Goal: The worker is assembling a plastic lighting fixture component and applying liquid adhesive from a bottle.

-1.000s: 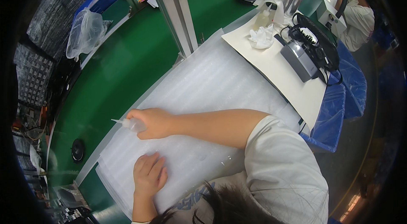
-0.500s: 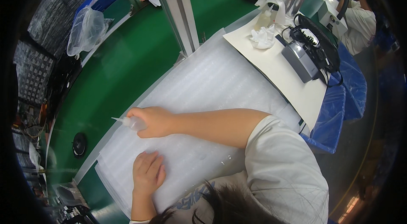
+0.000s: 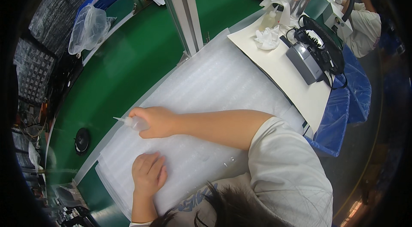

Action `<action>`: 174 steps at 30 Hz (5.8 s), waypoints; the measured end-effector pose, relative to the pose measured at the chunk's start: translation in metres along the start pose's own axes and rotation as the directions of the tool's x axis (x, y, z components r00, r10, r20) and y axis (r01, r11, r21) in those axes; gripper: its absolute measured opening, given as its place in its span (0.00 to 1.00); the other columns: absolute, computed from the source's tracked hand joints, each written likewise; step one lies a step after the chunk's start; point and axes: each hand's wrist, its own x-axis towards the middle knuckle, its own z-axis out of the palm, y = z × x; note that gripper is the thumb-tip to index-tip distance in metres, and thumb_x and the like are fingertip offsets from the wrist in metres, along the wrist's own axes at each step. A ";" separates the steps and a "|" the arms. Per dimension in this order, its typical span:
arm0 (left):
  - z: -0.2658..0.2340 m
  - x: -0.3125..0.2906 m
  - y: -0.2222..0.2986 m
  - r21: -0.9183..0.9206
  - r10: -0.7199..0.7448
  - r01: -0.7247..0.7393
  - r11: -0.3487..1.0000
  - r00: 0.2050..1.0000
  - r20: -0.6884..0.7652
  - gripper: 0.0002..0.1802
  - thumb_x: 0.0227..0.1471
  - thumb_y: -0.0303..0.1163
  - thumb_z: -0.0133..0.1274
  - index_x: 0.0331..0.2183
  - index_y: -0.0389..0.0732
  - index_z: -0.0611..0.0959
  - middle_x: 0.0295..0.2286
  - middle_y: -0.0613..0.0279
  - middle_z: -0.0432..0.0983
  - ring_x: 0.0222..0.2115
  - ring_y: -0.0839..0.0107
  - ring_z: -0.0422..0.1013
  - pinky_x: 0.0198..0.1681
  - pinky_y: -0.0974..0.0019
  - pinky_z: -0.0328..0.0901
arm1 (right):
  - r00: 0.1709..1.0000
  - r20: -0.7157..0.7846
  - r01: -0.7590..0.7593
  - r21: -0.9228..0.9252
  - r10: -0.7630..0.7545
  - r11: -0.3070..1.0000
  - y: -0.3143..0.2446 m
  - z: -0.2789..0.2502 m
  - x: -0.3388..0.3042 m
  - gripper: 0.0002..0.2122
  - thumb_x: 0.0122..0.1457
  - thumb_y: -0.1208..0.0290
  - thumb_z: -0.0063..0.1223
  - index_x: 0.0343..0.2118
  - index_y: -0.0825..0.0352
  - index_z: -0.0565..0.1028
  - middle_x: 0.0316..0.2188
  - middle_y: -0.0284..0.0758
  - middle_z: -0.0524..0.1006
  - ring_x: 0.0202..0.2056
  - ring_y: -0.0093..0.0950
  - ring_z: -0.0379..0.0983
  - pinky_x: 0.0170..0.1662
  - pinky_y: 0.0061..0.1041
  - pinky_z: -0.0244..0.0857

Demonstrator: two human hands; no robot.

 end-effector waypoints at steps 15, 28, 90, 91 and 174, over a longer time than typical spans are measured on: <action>-0.001 0.003 -0.001 -0.009 0.002 -0.002 1.000 1.000 -0.029 0.15 0.34 0.27 0.59 0.31 0.39 0.82 0.33 0.57 0.76 0.32 0.58 0.72 0.35 0.57 0.68 | 1.000 0.005 -0.011 0.013 0.011 1.000 -0.001 0.000 0.000 0.25 0.49 0.70 0.58 0.52 0.63 0.65 0.46 0.41 0.74 0.48 0.40 0.72 0.49 0.34 0.65; -0.002 0.005 -0.002 -0.015 0.002 -0.003 1.000 0.998 -0.059 0.14 0.34 0.25 0.58 0.31 0.39 0.82 0.31 0.58 0.76 0.30 0.59 0.72 0.33 0.58 0.68 | 1.000 -0.003 -0.009 0.005 0.009 1.000 -0.001 0.000 0.000 0.26 0.49 0.70 0.59 0.52 0.63 0.66 0.46 0.42 0.75 0.47 0.41 0.72 0.48 0.34 0.66; -0.003 0.003 -0.002 -0.015 -0.019 0.017 1.000 0.994 -0.111 0.09 0.36 0.24 0.57 0.28 0.37 0.83 0.24 0.56 0.77 0.25 0.58 0.74 0.31 0.60 0.70 | 1.000 -0.004 -0.002 0.012 0.002 1.000 -0.001 0.000 0.000 0.25 0.49 0.71 0.60 0.51 0.63 0.66 0.45 0.42 0.75 0.46 0.41 0.72 0.47 0.34 0.66; -0.003 0.003 -0.002 -0.017 -0.018 0.016 1.000 0.994 -0.112 0.10 0.36 0.24 0.57 0.28 0.37 0.83 0.24 0.56 0.77 0.25 0.58 0.74 0.30 0.60 0.70 | 1.000 -0.008 0.004 0.009 -0.004 1.000 -0.001 0.000 0.000 0.25 0.49 0.71 0.60 0.51 0.63 0.66 0.45 0.42 0.75 0.46 0.41 0.72 0.47 0.34 0.66; -0.005 -0.014 0.051 0.400 -0.517 0.361 0.843 0.751 0.412 0.53 0.49 0.58 0.53 0.61 0.26 0.55 0.62 0.36 0.45 0.63 0.38 0.41 0.61 0.30 0.34 | 1.000 -0.001 -0.004 -0.011 0.004 1.000 0.000 0.000 0.000 0.25 0.49 0.70 0.59 0.52 0.63 0.66 0.45 0.42 0.75 0.47 0.42 0.72 0.48 0.36 0.66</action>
